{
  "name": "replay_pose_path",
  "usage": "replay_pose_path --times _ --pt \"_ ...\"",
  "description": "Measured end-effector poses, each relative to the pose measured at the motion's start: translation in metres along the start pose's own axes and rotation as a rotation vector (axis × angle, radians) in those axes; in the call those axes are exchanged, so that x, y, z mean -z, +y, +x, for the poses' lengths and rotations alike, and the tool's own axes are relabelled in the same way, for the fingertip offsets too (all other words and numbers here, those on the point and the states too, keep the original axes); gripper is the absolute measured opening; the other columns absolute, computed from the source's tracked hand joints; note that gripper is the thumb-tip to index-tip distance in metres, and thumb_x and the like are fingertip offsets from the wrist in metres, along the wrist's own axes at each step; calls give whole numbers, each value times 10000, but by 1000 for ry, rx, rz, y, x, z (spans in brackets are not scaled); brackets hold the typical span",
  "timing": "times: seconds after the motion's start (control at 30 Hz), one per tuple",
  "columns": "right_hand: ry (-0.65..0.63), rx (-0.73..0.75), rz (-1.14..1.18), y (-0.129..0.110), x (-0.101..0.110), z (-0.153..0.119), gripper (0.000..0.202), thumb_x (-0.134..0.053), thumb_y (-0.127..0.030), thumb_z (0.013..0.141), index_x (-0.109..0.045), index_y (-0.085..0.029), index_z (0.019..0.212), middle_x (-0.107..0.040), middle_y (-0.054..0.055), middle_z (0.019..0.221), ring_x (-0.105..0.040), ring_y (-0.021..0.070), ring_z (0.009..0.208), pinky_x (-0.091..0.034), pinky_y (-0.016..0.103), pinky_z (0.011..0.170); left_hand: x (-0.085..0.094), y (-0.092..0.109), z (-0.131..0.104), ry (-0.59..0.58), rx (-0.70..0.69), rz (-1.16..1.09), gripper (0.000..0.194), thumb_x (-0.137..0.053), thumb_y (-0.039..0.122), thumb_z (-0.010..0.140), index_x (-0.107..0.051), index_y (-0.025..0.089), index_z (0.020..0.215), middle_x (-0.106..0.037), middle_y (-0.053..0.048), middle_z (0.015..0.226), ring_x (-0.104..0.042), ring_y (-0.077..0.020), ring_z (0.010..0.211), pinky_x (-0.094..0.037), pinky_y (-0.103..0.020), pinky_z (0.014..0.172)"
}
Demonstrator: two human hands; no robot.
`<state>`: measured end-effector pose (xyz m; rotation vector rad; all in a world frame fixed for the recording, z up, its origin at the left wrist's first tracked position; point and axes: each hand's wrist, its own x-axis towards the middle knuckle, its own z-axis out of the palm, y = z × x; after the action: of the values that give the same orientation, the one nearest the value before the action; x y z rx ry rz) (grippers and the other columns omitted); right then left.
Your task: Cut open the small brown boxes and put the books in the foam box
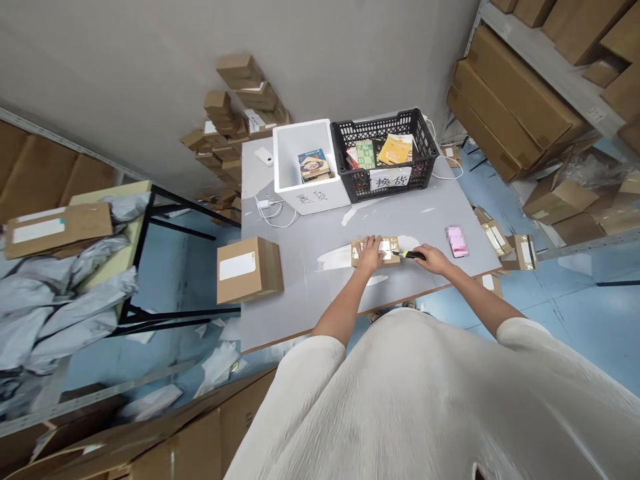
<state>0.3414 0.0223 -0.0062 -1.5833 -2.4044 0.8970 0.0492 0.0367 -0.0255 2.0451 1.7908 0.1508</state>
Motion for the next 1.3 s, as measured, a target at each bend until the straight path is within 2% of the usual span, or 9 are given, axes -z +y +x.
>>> replay_pose_path --times 0.17,0.33,0.53,0.7,0.83,1.0,1.17,1.3 --pt "15 1 -2 2 -3 4 331 -679 -300 1013 -748 -247 1332 -744 135 1303 -703 323 1185 -544 418 1024 5 3 2 -5 51 9 623 -617 321 1010 -484 296 1619 -608 -172 1563 -472 -380 1517 -369 -620 1219" --pt "18 -4 23 5 -6 5 306 -701 -298 997 -752 -259 1297 -754 120 1293 -700 322 1206 -547 423 1043 4 6 -11 77 -32 104 571 -492 321 1083 -464 259 1650 -644 -177 1506 -527 -350 1460 -317 -560 1269" --pt "62 -5 45 0 -17 6 333 -673 -302 1000 -709 -241 1325 -735 129 1322 -686 318 1224 -539 426 1065 -7 7 -21 115 -26 120 563 -357 317 1119 -470 211 1660 -592 -193 1607 -488 -353 1527 -342 -542 1269" --pt "123 -34 31 5 -25 9 359 -638 -322 1007 -693 -247 1354 -723 137 1326 -662 335 1241 -535 446 1065 -13 6 -23 128 -3 113 575 -438 323 1091 -470 254 1660 -572 -177 1641 -450 -350 1581 -342 -539 1279" --pt "260 -161 55 26 -18 7 392 -591 -343 1015 -670 -222 1379 -696 171 1346 -650 354 1240 -536 471 1066 -18 5 -24 145 3 121 571 -414 324 1101 -462 257 1666 -580 -167 1643 -454 -336 1584 -334 -534 1289" --pt "299 -272 172 47 -11 7 451 -628 -388 979 -669 -188 1381 -703 180 1326 -652 352 1246 -539 481 1090 -22 2 -28 155 11 73 560 -416 360 1103 -481 232 1644 -486 -164 1734 -372 -318 1657 -283 -542 1341" --pt "308 -318 229 48 -23 15 396 -664 -368 924 -730 -194 1273 -715 143 1274 -665 311 1179 -530 458 1103 -17 -9 -46 163 -40 25 610 -467 461 1088 -504 198 1637 -391 -185 1789 -278 -356 1701 -202 -603 1374" --pt "299 -415 193 49 -35 25 386 -690 -356 896 -749 -181 1235 -695 147 1277 -663 296 1149 -529 427 1079 -11 -22 -65 173 -7 32 562 -469 446 1098 -551 212 1602 -445 -205 1742 -345 -380 1656 -244 -607 1339"
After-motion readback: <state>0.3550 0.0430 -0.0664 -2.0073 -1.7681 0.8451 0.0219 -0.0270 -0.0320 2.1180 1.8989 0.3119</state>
